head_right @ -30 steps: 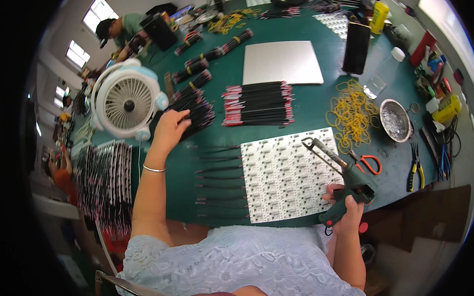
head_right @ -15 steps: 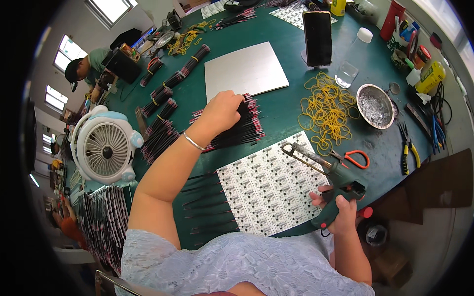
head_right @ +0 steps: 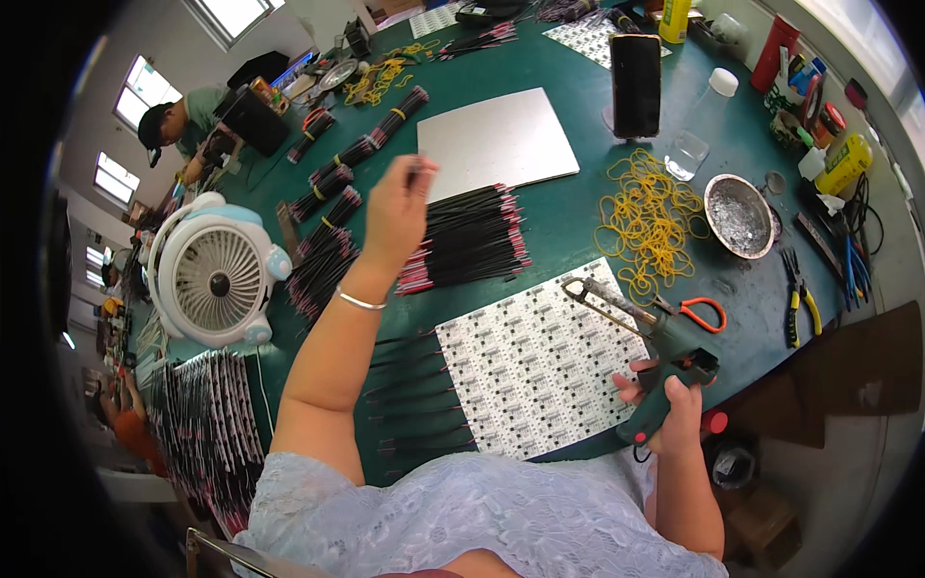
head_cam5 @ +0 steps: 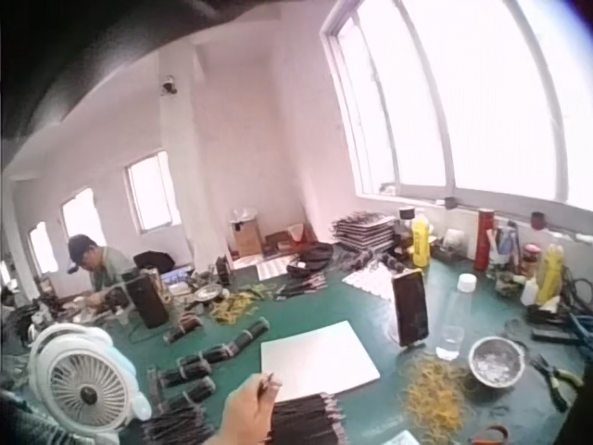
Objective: The person solders wires onto a circuit board with a soldering tool and places the finished board onto a stack. Then, the person lays out a new circuit board and solders wires onto it one by one using the soldering tool.
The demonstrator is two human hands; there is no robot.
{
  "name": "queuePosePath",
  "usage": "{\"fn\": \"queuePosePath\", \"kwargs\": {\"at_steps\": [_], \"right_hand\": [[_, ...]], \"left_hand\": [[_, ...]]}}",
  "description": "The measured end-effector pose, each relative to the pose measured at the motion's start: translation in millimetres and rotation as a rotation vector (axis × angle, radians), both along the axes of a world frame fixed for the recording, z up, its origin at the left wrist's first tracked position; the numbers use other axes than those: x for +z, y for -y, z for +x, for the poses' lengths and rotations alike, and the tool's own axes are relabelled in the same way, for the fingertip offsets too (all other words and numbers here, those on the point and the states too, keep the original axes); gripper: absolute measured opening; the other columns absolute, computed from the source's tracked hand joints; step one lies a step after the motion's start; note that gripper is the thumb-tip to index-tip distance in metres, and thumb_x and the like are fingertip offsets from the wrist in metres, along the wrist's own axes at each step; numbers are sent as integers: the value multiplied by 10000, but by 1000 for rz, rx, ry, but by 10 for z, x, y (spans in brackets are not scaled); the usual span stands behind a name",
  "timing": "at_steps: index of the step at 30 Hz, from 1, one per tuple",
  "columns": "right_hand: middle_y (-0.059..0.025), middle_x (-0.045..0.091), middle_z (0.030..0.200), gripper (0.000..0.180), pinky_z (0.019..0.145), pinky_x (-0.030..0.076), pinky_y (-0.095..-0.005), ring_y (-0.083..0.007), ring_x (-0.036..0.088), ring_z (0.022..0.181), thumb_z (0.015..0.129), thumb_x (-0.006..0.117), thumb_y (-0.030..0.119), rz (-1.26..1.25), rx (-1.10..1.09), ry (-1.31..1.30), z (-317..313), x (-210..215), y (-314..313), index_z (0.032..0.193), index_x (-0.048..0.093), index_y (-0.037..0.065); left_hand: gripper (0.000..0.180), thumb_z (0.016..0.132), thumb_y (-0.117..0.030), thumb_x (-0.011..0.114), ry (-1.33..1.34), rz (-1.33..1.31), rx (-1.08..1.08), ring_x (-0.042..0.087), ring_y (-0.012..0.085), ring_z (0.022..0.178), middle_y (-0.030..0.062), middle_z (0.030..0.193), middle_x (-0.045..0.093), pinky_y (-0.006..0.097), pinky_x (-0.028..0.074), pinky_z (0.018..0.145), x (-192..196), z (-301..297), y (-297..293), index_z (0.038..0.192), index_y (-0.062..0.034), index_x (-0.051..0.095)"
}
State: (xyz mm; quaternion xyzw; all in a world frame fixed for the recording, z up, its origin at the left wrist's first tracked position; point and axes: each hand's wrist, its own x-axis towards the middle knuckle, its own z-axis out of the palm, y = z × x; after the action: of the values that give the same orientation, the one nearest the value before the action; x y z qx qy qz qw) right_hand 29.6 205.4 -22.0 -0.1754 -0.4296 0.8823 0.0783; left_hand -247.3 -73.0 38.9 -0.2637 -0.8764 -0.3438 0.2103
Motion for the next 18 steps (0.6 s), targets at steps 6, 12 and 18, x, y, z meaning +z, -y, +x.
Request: {"fn": "queuePosePath", "kwargs": {"at_steps": [6,12,18], "right_hand": [[-172,593,1041,445,923,496,-525,-223,641,687,866,611,311,57,-9,-17,-11,5,-20,1177,474,24],[-162,586,1070,381,946,484,-508,-220,649,732,919,538,276,122,71,-70,-77,32,-79,1190,465,18],[-171,583,1084,375,924,504,-495,-223,651,738,917,537,258,138,58,-51,-88,17,-76,1193,454,18]], "left_hand": [[155,1009,-158,462,-26,817,-138,430,46,643,-17,742,481,183,372,597,-14,630,779,1070,-29,524],[174,982,-101,500,137,951,71,525,106,764,21,804,541,253,440,741,-284,1022,955,1129,-15,534],[126,958,-111,546,283,467,127,522,92,692,-25,778,550,265,444,631,44,863,906,991,-20,627]]}}
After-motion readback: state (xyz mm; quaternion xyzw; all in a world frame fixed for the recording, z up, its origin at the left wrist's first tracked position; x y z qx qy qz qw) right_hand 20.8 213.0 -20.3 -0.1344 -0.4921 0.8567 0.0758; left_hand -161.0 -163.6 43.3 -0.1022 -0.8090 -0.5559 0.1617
